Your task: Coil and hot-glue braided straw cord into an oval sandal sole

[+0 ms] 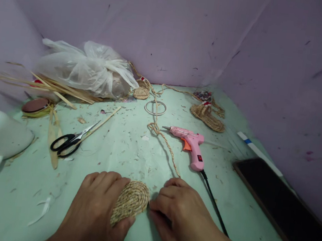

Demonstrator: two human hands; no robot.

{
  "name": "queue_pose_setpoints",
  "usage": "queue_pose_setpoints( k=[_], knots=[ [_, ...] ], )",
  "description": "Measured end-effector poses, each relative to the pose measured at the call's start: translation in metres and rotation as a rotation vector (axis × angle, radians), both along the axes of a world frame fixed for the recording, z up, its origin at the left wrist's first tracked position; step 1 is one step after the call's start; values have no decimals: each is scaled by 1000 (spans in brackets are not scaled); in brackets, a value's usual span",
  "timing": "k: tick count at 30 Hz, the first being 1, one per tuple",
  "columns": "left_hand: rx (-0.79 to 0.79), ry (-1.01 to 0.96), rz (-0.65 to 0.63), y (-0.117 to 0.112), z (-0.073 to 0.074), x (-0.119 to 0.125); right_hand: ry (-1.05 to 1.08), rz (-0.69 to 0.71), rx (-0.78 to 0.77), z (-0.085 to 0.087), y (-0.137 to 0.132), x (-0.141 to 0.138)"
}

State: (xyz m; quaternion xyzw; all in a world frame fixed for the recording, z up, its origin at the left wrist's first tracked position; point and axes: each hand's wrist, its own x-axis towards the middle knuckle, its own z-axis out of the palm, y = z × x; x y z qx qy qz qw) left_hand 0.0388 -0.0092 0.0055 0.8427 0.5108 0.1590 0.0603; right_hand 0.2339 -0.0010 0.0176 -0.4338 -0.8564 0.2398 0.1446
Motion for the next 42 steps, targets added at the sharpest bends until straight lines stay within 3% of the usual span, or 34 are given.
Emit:
queue_pose_setpoints(
  k=[16, 24, 27, 30, 33, 37, 42],
  knots=[
    [-147, -16, 105, 1, 2, 2, 107, -59, 39, -7, -3, -4],
    [-199, -33, 152, 1, 5, 4, 209, -205, 103, -16, -7, -9],
    [-284, -94, 213, 1, 8, -1, 212, -265, 132, -19, -6, -11],
    [-464, -252, 274, 3, 15, -13, 156, -289, 125, -18, -4, -13],
    [-616, -399, 234, 7, 26, -28, 99, -262, 130, -15, -3, -14],
    [-616, -247, 295, 15, 43, -40, 97, -212, 176, -14, -1, -14],
    [-712, -11, 232, 11, 53, -36, 104, -190, 221, -18, 1, -12]
  ],
)
